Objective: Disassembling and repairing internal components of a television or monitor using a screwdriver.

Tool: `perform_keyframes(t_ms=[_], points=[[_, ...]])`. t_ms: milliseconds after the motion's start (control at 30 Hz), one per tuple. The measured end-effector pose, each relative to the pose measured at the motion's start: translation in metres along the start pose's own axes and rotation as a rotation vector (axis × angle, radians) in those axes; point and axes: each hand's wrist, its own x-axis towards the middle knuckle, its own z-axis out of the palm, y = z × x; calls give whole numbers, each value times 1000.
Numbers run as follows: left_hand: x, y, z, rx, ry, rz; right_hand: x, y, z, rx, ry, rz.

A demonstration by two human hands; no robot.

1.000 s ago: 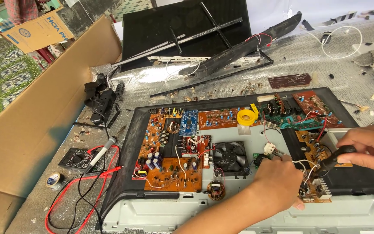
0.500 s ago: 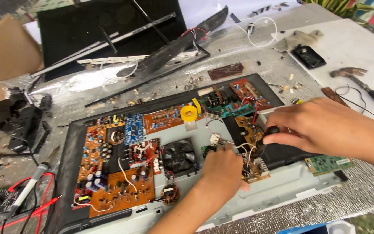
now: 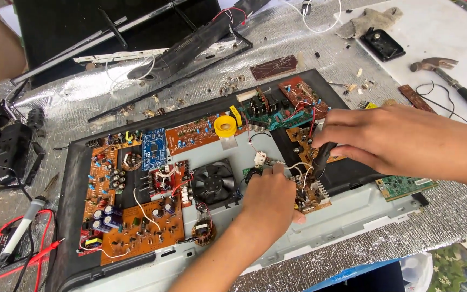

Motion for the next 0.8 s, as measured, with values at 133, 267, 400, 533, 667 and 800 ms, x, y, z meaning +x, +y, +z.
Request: perform_keyframes(t_ms=[133, 267, 400, 533, 667, 800], points=[[-6, 2, -9, 2, -24, -3, 0, 4, 5, -140, -88, 146], [1, 1, 0, 3, -18, -6, 1, 2, -8, 18, -126, 91], [4, 2, -9, -4, -99, -29, 6, 2, -16, -41, -213, 70], [7, 1, 1, 35, -103, -31, 11, 3, -17, -77, -249, 30], [8, 0, 10, 65, -44, -50, 13, -4, -26, -80, -323, 7], [5, 0, 10, 89, -27, -32, 11, -1, -21, -149, -366, 70]])
